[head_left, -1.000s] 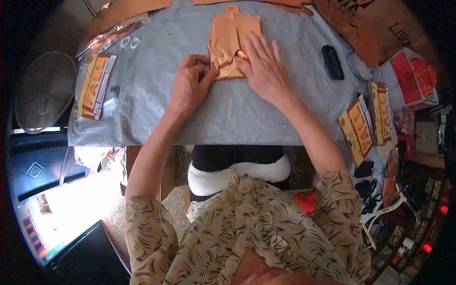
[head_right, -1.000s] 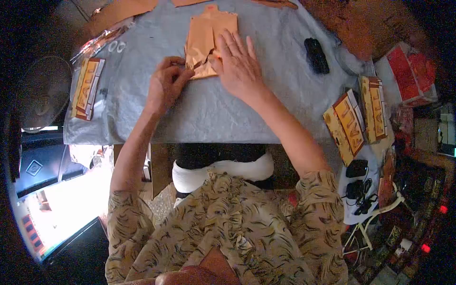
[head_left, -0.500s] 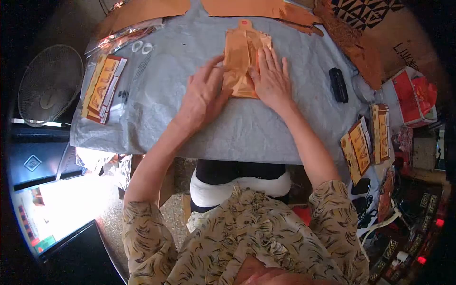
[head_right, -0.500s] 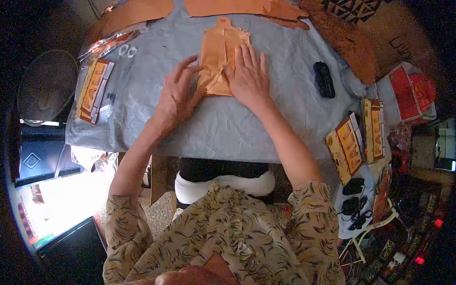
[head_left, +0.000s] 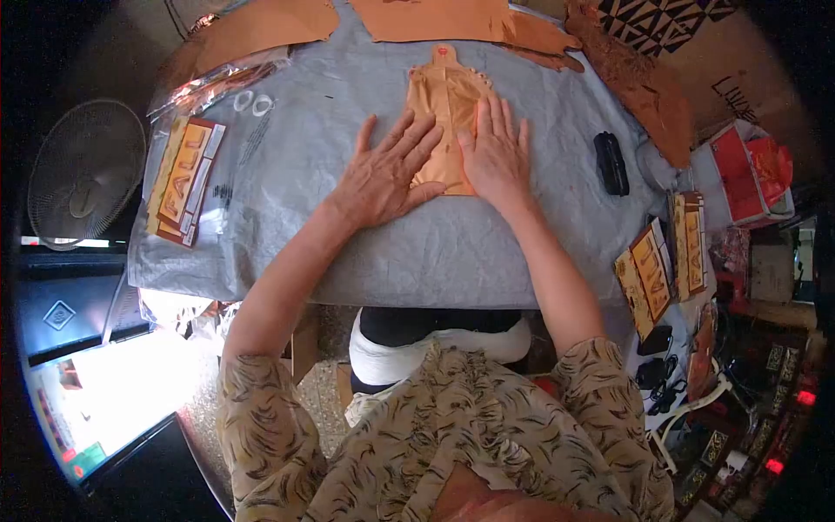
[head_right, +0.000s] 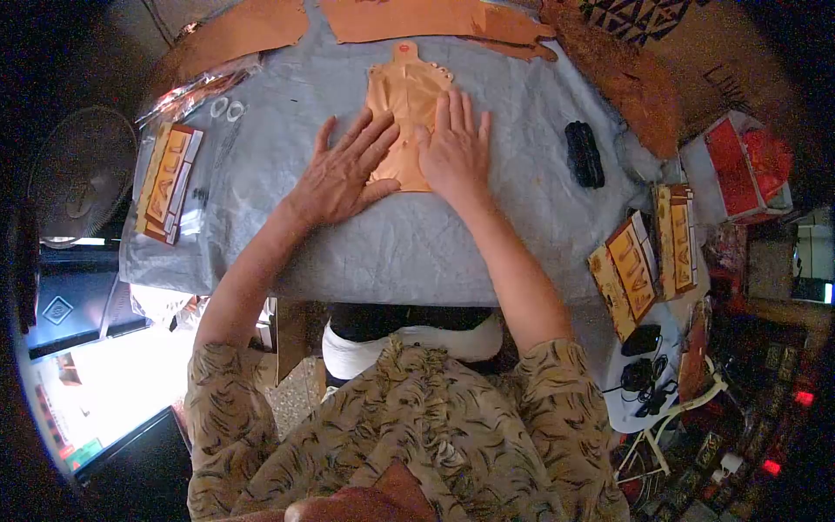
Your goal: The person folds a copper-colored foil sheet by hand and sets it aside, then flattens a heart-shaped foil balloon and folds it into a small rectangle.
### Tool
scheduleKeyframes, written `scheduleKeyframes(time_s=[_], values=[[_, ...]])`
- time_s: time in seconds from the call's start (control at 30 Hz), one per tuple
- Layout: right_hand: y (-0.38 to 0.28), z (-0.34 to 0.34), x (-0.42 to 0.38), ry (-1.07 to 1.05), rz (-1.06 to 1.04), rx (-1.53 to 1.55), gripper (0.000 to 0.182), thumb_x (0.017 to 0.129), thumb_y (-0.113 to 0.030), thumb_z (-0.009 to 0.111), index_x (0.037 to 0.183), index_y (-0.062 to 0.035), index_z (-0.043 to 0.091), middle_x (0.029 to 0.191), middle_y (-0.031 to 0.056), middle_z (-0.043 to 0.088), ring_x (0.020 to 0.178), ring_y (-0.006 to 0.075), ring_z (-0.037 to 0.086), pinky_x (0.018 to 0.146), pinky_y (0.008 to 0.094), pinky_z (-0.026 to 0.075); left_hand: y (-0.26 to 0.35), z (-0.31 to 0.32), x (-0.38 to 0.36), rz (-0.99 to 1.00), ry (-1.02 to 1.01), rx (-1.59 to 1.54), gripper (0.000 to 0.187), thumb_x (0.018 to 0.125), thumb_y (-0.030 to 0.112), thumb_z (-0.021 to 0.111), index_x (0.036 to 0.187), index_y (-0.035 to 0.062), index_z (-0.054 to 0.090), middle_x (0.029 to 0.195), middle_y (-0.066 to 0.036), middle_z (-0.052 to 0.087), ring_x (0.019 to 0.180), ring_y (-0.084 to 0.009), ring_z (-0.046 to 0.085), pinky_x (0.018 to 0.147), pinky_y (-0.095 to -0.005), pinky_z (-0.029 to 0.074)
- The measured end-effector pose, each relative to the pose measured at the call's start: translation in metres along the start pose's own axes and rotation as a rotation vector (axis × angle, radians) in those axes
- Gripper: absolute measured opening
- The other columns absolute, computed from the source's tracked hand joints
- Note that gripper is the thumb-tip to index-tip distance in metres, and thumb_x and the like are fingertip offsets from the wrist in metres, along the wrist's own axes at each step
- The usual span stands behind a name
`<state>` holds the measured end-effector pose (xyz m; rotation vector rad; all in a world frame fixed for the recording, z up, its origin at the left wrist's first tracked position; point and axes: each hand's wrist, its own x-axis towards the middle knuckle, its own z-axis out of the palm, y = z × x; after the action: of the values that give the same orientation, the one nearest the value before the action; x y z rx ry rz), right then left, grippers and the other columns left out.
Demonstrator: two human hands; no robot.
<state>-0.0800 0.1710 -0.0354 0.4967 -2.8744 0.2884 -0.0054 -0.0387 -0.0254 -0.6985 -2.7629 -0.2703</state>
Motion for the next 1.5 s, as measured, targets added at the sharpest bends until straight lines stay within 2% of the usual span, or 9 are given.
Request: scheduleKeyframes(time_s=[0.3, 0.33, 0.47, 0.67, 0.9, 0.97, 1.07, 1.17, 1.5], values=[[0.037, -0.003, 0.062, 0.023, 0.074, -0.009, 0.059, 0.106, -0.038, 0.047, 0.155, -0.0037, 0.042, 0.167, 0.0135, 0.035, 0.153, 0.0277, 0.034, 0.120, 0.0567, 0.028, 0.000, 0.003, -0.002, -0.001, 0.058, -0.008, 0.084, 0.099, 0.066, 0.052, 0.158, 0.0080, 0.041, 0.166, -0.010, 0.038, 0.155, -0.0296, 0.031, 0.123, -0.0659, 0.017], [0.043, -0.004, 0.067, 0.185, 0.051, 0.026, 0.054, 0.102, -0.040, 0.055, 0.141, -0.0024, 0.059, 0.148, 0.0132, 0.060, 0.131, 0.0307, 0.059, 0.105, 0.0517, 0.046, 0.000, 0.004, -0.001, 0.004, 0.061, -0.007, 0.084, 0.099, 0.066, 0.052, 0.158, 0.0080, 0.041, 0.166, -0.010, 0.038, 0.155, -0.0296, 0.031, 0.123, -0.0659, 0.017], [0.053, -0.025, 0.085, -0.005, 0.132, 0.381, 0.038, 0.084, -0.037, 0.075, 0.092, 0.0003, 0.077, 0.082, 0.0194, 0.075, 0.075, 0.0356, 0.074, 0.070, 0.0421, 0.056, 0.002, -0.002, -0.001, -0.015, 0.023, -0.024, 0.083, 0.099, 0.065, 0.052, 0.159, 0.0078, 0.039, 0.167, -0.010, 0.035, 0.156, -0.0305, 0.028, 0.122, -0.0664, 0.017], [0.030, -0.026, 0.089, -0.106, 0.245, 0.188, 0.033, 0.079, -0.032, 0.079, 0.084, -0.0003, 0.076, 0.078, 0.0167, 0.074, 0.070, 0.0264, 0.073, 0.062, 0.0412, 0.052, 0.001, -0.001, 0.001, -0.013, 0.014, -0.013, 0.085, 0.099, 0.066, 0.051, 0.159, 0.0078, 0.039, 0.168, -0.011, 0.034, 0.156, -0.0309, 0.028, 0.122, -0.0671, 0.017], [0.032, -0.087, 0.087, -0.164, 0.165, 0.836, 0.030, 0.081, -0.025, 0.083, 0.091, 0.0020, 0.076, 0.080, 0.0126, 0.074, 0.070, 0.0232, 0.069, 0.069, 0.0373, 0.054, -0.003, -0.013, 0.003, -0.166, 0.285, -0.349, 0.100, 0.093, 0.057, 0.069, 0.165, 0.0061, 0.023, 0.169, -0.014, 0.030, 0.159, -0.0325, 0.023, 0.121, -0.0669, 0.023], [0.021, -0.139, 0.064, 0.041, -0.002, 0.998, 0.014, 0.090, -0.016, 0.080, 0.095, -0.0033, 0.077, 0.089, 0.0022, 0.074, 0.084, 0.0082, 0.067, 0.075, 0.0239, 0.051, -0.010, -0.029, 0.007, -0.143, 0.381, -0.337, 0.103, 0.092, 0.040, 0.078, 0.165, 0.0022, 0.016, 0.168, -0.020, 0.030, 0.157, -0.0377, 0.027, 0.121, -0.0599, 0.029], [0.035, -0.164, 0.021, 0.273, -0.227, 0.684, 0.011, 0.088, -0.007, 0.078, 0.098, -0.0035, 0.077, 0.099, 0.0037, 0.076, 0.091, 0.0132, 0.068, 0.083, 0.0272, 0.051, -0.024, -0.040, 0.016, -0.194, 0.619, -0.402, 0.084, 0.093, 0.010, 0.074, 0.161, -0.0014, 0.026, 0.162, -0.026, 0.039, 0.147, -0.0444, 0.041, 0.120, -0.0452, 0.037], [0.068, -0.138, -0.017, 0.304, -0.519, 0.575, 0.018, 0.083, 0.000, 0.076, 0.100, -0.0056, 0.076, 0.108, 0.0036, 0.076, 0.102, 0.0216, 0.069, 0.091, 0.0335, 0.052, -0.030, -0.038, 0.013, -0.171, 0.535, -0.400, 0.069, 0.095, 0.003, 0.069, 0.156, 0.0006, 0.038, 0.155, -0.025, 0.048, 0.142, -0.0443, 0.048, 0.116, -0.0463, 0.042], [0.120, -0.070, -0.082, 0.197, -0.410, 0.561, 0.025, 0.082, 0.006, 0.067, 0.104, -0.0041, 0.076, 0.120, 0.0054, 0.074, 0.119, 0.0267, 0.064, 0.102, 0.0400, 0.046, 0.038, -0.014, 0.057, 0.048, 0.125, -0.239, 0.055, 0.095, 0.005, 0.064, 0.148, 0.0149, 0.055, 0.153, -0.011, 0.055, 0.144, -0.0325, 0.049, 0.120, -0.0522, 0.035]])
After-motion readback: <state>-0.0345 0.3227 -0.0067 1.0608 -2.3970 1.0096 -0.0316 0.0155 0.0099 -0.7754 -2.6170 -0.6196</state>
